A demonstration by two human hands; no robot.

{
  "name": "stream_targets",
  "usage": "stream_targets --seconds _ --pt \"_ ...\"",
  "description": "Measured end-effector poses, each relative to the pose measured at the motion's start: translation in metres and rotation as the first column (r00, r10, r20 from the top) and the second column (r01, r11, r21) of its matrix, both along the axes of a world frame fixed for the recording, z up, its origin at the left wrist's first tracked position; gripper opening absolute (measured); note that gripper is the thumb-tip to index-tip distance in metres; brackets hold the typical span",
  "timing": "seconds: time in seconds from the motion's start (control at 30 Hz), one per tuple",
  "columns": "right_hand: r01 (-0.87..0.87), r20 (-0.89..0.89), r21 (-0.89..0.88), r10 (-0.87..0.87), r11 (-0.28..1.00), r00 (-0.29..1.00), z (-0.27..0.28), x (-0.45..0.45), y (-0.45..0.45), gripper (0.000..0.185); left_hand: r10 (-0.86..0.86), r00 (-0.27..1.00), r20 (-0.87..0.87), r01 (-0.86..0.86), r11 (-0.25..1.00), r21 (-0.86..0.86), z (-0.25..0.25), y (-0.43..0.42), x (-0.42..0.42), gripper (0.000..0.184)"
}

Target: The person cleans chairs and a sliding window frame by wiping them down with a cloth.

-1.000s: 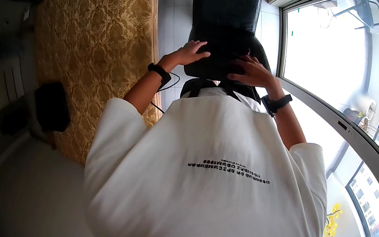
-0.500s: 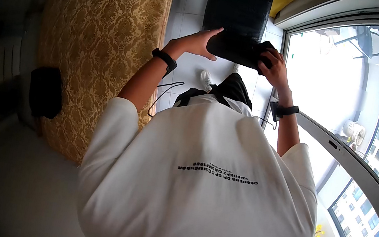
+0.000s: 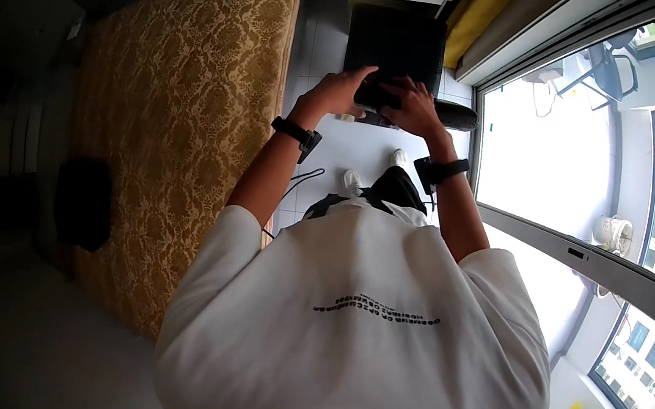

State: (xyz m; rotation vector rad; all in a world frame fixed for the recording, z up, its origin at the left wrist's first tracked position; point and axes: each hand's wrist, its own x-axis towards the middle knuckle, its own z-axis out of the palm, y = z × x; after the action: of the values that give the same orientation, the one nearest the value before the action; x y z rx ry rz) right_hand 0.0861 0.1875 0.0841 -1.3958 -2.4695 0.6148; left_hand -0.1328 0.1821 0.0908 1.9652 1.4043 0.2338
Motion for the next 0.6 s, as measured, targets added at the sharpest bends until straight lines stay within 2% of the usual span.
stream_targets --seconds 0.03,0.07,0.1,0.13,0.17,0.2,0.23,0.27,0.33,0.37,0.4,0.47,0.53,0.6 --pt "0.018 -0.055 0.006 -0.018 1.000 0.998 0.002 -0.012 -0.003 0.055 -0.049 0.991 0.120 0.026 0.981 0.191 -0.004 -0.004 0.006 0.100" --pt "0.048 -0.158 -0.072 -0.059 0.996 0.986 0.015 -0.020 -0.008 0.050 -0.118 0.966 0.228 0.024 0.926 0.376 -0.005 -0.009 0.011 0.104" --pt "0.047 -0.292 -0.082 -0.069 0.996 0.954 0.004 -0.018 -0.007 0.045 -0.108 0.957 0.268 -0.015 0.908 0.420 0.007 -0.015 0.022 0.106" --pt "0.042 -0.420 -0.092 -0.078 0.995 0.904 -0.002 -0.017 -0.009 0.041 -0.118 0.956 0.268 -0.007 0.906 0.424 0.009 -0.013 0.025 0.106" --pt "0.049 -0.419 -0.093 -0.084 0.994 0.904 -0.007 -0.011 -0.011 0.041 -0.072 0.962 0.264 -0.010 0.955 0.298 0.011 -0.013 0.027 0.105" --pt "0.004 -0.494 -0.070 -0.038 0.998 0.869 -0.004 -0.004 -0.019 0.037 -0.023 0.966 0.257 -0.020 0.987 0.162 0.013 -0.015 0.029 0.103" --pt "-0.043 -0.562 -0.043 0.012 0.998 0.827 -0.002 0.004 -0.026 0.034 0.013 0.994 0.112 -0.022 0.996 0.084 0.025 -0.015 0.037 0.089" --pt "-0.047 -0.555 -0.038 0.018 0.998 0.831 0.001 0.011 -0.033 0.034 0.041 0.986 -0.161 -0.005 0.976 0.218 0.012 -0.016 0.049 0.084" --pt "-0.063 -0.576 -0.059 0.017 0.996 0.818 0.003 0.031 -0.046 0.030 0.081 0.939 -0.333 0.044 0.935 0.352 0.003 -0.018 0.076 0.080" --pt "-0.007 -0.598 -0.122 -0.068 0.993 0.799 0.006 0.043 -0.052 0.031 -0.049 0.975 -0.218 0.115 0.947 0.300 -0.014 -0.004 0.085 0.079" --pt "0.043 -0.613 -0.191 -0.153 0.981 0.775 0.010 0.055 -0.056 0.034 -0.036 0.988 -0.150 0.089 0.927 0.365 -0.020 -0.004 0.099 0.071" --pt "0.203 -0.460 0.043 -0.161 0.978 0.873 0.003 0.086 -0.055 0.038 -0.038 0.971 -0.237 0.124 0.924 0.361 -0.027 0.004 0.119 0.062" --pt "0.331 -0.424 0.138 -0.246 0.934 0.871 0.003 0.109 -0.046 0.038 -0.058 0.978 -0.199 0.129 0.924 0.360 -0.021 0.005 0.112 0.055" --pt "0.355 -0.387 0.098 -0.293 0.930 0.874 0.013 0.124 -0.032 0.040 -0.093 0.982 -0.162 0.147 0.923 0.356 -0.022 0.005 0.106 0.048"
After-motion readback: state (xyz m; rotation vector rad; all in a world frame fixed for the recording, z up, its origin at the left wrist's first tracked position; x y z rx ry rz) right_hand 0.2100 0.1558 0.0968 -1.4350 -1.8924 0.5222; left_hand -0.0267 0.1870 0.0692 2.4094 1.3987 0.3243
